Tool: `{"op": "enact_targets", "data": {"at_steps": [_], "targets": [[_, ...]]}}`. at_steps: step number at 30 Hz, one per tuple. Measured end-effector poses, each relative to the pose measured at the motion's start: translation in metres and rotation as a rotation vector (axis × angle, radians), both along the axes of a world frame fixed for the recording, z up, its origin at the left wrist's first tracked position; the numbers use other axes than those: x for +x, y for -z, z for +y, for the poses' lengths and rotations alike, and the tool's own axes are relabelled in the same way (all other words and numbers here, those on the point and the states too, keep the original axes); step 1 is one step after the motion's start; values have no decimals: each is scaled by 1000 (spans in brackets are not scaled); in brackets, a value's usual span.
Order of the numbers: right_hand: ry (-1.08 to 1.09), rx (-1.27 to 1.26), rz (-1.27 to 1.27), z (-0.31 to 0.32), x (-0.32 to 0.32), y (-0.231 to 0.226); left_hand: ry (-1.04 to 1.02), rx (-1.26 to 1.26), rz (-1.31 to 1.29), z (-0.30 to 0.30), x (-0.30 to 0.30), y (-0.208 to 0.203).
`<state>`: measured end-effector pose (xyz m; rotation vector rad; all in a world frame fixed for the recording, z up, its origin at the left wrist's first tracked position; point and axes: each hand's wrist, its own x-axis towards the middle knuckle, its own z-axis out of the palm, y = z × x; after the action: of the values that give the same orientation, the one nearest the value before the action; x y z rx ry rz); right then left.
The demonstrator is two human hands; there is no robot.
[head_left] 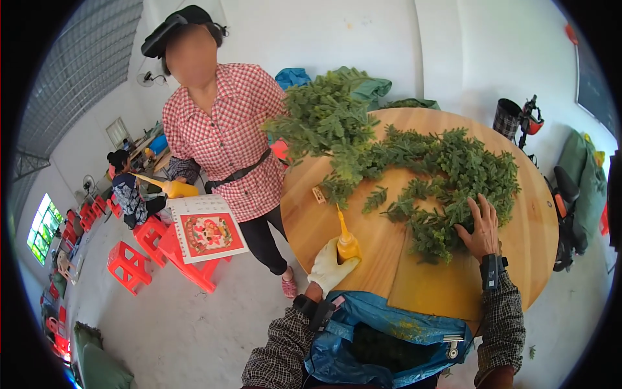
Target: The person picks up a piece of greenery from the table, applies liquid from a squeeze bottle to it, and places it into a blue bag.
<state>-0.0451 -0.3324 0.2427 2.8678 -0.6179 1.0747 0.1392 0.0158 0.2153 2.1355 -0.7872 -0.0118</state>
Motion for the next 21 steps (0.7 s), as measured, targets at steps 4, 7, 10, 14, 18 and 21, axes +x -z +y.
{"op": "enact_targets", "data": {"at_steps": [4,7,10,14,18,21], "targets": [[17,-61,-10,-1,-2,-3,-7,22,20,1,-1,-1],[0,-34,-22,-5,-4,1,-10,22,30,1,0,0],[-17,-13,-34,2,-5,-1,6,6,52,3,-1,3],[-33,-5,-33,7,-14,-9,3,30,46,2,-1,1],[-59,-16,-24,4,-25,-10,0,33,31,2,3,2],[-36,-10,-16,6,-34,-12,2,18,24,-1,5,5]]}}
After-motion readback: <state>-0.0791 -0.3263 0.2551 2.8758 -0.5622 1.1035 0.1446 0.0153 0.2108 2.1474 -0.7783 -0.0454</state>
